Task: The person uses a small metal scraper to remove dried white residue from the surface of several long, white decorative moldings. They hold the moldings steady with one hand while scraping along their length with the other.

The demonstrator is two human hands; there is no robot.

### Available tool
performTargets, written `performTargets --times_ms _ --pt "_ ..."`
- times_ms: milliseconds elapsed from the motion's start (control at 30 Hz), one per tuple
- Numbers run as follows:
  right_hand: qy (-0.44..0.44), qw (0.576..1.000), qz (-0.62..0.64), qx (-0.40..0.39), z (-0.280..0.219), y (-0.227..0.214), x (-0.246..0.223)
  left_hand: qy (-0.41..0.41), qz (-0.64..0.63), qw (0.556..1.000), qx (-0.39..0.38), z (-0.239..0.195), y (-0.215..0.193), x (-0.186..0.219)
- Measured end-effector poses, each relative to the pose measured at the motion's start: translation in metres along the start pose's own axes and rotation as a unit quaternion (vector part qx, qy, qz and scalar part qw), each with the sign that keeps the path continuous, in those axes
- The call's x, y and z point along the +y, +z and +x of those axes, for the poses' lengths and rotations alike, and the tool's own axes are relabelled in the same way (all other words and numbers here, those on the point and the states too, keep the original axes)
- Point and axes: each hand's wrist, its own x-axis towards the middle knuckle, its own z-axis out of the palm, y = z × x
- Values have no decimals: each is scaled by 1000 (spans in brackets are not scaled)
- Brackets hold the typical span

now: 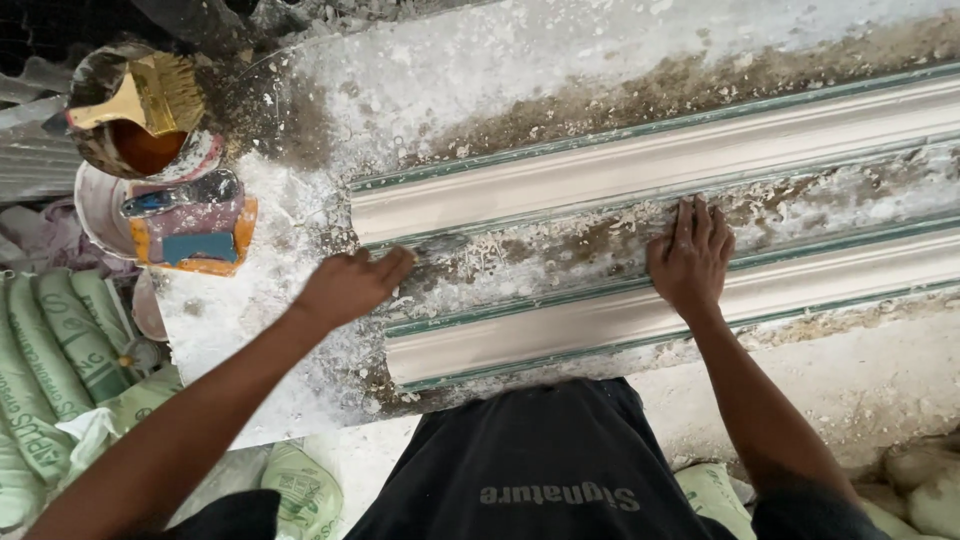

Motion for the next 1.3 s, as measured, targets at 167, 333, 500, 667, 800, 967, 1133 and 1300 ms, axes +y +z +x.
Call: performTargets --times_ms 167,333,500,667,800,967,1133,1300 --pt "-9 1000 -14 0 1 6 6 -72 -20 997 -37 69 -12 58" --pt "-18 1000 0 12 -3 2 -1 -254 -215 943 24 154 -17 114" --pt "-9 1000 2 5 -4 9 7 -144 -136 977 -82 121 -31 37" --pt "-5 1000 -5 9 -3 5 2 -136 -249 958 33 40 -82 -8" --pt "2 1000 4 2 1 2 0 -157 -308 938 25 36 -42 -13" --pt "0 1000 4 13 -3 6 3 -145 -310 939 41 36 -14 -23" --pt "-8 1000 -6 17 -2 -4 -7 -114 -317 940 49 72 -7 -27" --pt "-22 999 -6 35 0 -6 -6 -79 -273 953 -103 106 -38 -32"
